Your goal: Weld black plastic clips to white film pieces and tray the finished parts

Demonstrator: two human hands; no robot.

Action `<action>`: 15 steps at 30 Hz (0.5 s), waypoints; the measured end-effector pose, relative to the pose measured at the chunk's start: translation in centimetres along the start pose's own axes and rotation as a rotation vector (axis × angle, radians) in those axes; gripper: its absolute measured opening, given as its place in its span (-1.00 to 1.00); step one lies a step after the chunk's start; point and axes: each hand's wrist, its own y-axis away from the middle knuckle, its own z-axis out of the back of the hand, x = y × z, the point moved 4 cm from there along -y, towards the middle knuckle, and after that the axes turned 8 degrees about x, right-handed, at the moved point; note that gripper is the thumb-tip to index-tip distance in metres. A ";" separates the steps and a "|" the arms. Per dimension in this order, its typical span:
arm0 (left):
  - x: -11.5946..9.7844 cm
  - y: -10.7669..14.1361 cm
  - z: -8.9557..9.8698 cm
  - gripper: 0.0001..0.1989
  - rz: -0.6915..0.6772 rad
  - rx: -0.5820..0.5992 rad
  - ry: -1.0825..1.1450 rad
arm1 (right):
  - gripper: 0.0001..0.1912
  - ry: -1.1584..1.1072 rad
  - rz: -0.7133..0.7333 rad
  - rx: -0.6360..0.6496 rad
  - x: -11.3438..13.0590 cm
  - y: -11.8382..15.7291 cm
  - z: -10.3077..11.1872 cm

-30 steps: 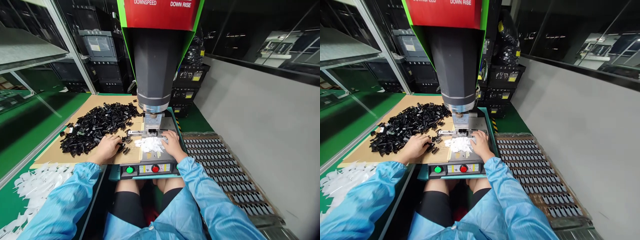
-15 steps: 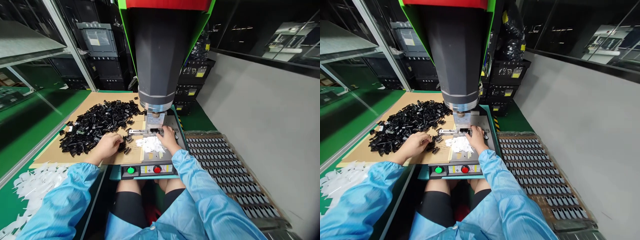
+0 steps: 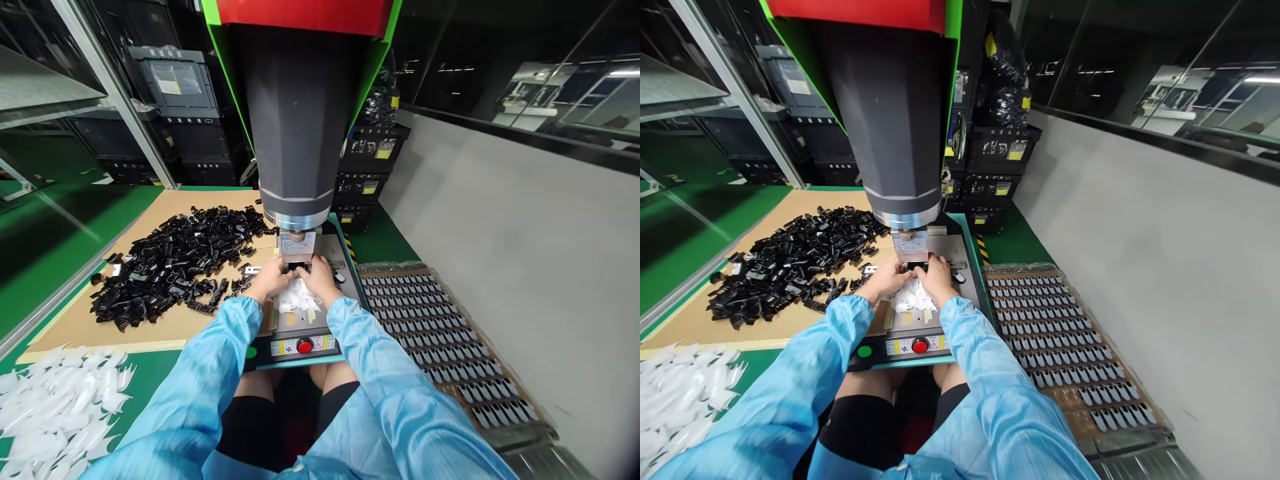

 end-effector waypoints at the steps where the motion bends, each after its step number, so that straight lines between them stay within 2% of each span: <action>1: 0.1 -0.2 0.0 -0.62 0.031 -0.018 0.092 | -0.70 -0.040 0.004 -0.008 0.0 -0.2 0.0; 4: 0.5 -0.1 0.0 -0.57 0.134 -0.036 0.348 | -0.78 -0.217 -0.006 -0.020 -0.1 -0.5 0.1; 7: 0.4 1.7 -0.5 -0.50 0.208 -0.070 0.482 | -0.82 -0.496 -0.028 -0.001 -0.5 0.7 -0.1; 11: -1.0 7.6 -2.4 -0.41 0.246 -0.156 0.710 | -0.68 -0.941 -0.035 -0.018 -1.0 6.0 -0.9; 15: -3.7 14.1 -4.5 -0.44 0.245 -0.184 0.859 | -0.61 -1.143 0.005 0.018 0.1 12.9 -1.8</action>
